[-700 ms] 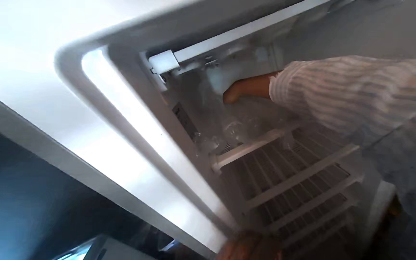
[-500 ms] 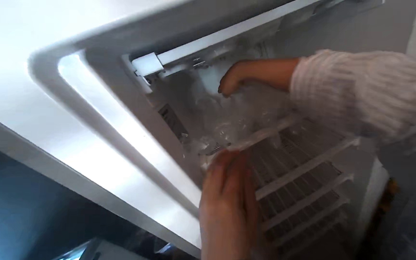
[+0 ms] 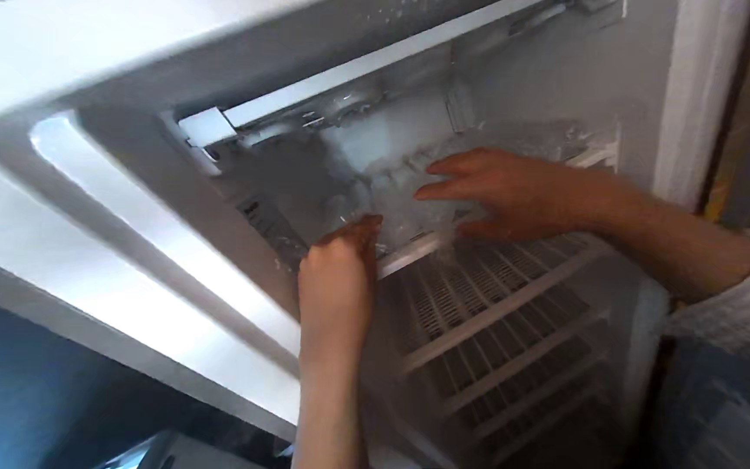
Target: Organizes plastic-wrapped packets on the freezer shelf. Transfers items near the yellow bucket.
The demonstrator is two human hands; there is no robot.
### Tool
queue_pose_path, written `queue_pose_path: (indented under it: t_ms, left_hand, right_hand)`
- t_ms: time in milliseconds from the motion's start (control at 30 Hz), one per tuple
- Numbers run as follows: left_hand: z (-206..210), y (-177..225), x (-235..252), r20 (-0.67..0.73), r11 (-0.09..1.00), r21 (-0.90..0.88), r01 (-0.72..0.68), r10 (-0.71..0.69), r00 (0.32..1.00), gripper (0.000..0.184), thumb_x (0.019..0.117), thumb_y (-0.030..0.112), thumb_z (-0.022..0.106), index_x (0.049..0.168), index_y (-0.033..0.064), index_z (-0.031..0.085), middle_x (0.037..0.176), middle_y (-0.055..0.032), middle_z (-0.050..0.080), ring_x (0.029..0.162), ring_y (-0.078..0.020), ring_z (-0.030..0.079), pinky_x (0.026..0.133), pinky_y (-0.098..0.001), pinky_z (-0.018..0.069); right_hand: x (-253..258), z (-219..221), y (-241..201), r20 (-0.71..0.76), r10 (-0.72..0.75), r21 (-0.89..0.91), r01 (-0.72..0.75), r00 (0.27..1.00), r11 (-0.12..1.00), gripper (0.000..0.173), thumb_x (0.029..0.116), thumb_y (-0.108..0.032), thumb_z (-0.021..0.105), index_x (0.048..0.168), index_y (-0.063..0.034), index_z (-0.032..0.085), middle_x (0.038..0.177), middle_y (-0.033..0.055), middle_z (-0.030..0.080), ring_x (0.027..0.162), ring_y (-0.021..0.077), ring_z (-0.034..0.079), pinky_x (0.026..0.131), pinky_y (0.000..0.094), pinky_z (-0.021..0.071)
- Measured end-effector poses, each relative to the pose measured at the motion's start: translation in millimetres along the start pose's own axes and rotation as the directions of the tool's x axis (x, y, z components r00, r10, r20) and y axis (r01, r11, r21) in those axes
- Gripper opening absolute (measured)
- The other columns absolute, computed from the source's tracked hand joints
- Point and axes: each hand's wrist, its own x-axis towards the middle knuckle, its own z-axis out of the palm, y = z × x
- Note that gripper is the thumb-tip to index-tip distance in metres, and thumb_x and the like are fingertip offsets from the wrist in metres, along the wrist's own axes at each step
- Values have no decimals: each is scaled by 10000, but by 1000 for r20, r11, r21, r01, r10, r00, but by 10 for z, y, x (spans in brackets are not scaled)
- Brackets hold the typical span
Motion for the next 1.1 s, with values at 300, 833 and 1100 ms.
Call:
queue_pose_path:
  t_ms: [300,833,1100]
  left_hand:
    - [-2,-91,-123,12,996,-78,-50,51,999,413,969,16,630,1376,83,648,1251,-195,703,1028,-421,708,876,-627,534]
    - [-277,133,-584,-188,982,-138,-128,100,977,398,1002,61,482,1351,98,668,1421,-179,608,1245,-247,647,986,-353,541]
    - [-863,-257,-1447,-605,844,-446,-299,-38,795,206,993,41,535,1154,11,659,1210,-83,667,1159,-207,648,933,-374,574]
  right_hand:
    - [448,847,-175,-486,-264,-225,173,833,959,163,953,-118,639,930,-119,800,1022,56,770,997,270,698,982,501,470]
    - [-28,569,-245,-743,-86,116,255,663,960,249,995,-175,599,1046,-6,774,1077,109,767,1071,208,700,1009,361,520]
    - [275,471,-516,-564,-174,-35,187,807,982,289,941,-268,635,1146,-117,771,1079,55,752,1097,258,654,988,447,472]
